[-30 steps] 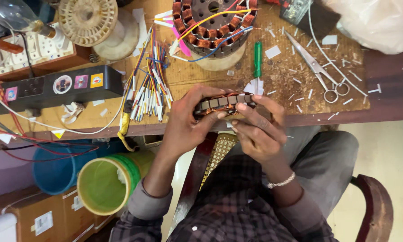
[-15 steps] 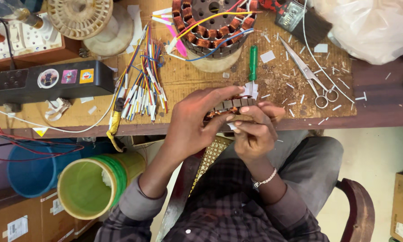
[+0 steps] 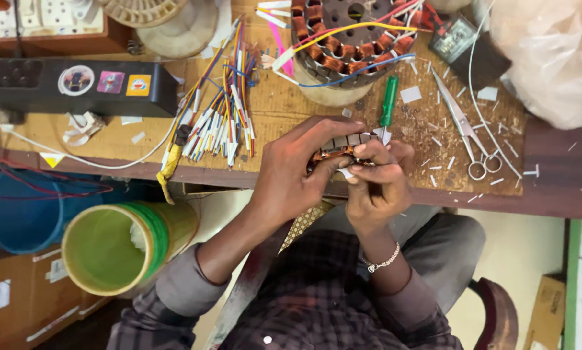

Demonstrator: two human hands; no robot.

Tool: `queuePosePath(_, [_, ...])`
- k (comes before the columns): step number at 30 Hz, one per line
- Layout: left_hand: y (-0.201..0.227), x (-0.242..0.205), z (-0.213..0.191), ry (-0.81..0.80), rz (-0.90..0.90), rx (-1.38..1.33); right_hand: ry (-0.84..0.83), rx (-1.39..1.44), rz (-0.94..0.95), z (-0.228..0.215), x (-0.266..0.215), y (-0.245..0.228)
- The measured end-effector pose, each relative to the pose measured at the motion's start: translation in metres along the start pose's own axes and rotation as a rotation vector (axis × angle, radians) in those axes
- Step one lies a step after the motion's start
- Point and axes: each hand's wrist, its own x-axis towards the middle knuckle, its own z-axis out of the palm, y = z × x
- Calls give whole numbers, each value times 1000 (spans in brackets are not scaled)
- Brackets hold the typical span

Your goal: The person assembles electrical components by inserting small white plastic pieces into a circular copper-wound stator. They use a green screwdriver to adjust the pieces and scissors to trim excess material. The person handles multiple stators and wires on a cluttered workbench.

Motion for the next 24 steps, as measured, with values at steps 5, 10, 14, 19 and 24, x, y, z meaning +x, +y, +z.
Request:
queuePosePath(5, [0, 4, -9, -32, 29, 9, -101, 130, 43, -15, 21, -6])
queuePosePath(10, [-10, -5, -5, -56, 61, -17, 6, 144, 108, -28, 31, -14])
queuePosePath(14, [-8, -5, -5, -53, 101, 25, -93, -98, -69, -30, 42, -26])
queuePosePath(19, [-5, -8, -2, -49, 90, 31, -223, -238, -292, -44, 54, -36])
queuePosePath(24, [-4, -7, -1, -77, 86, 84, -358, -214, -243, -55, 66, -47])
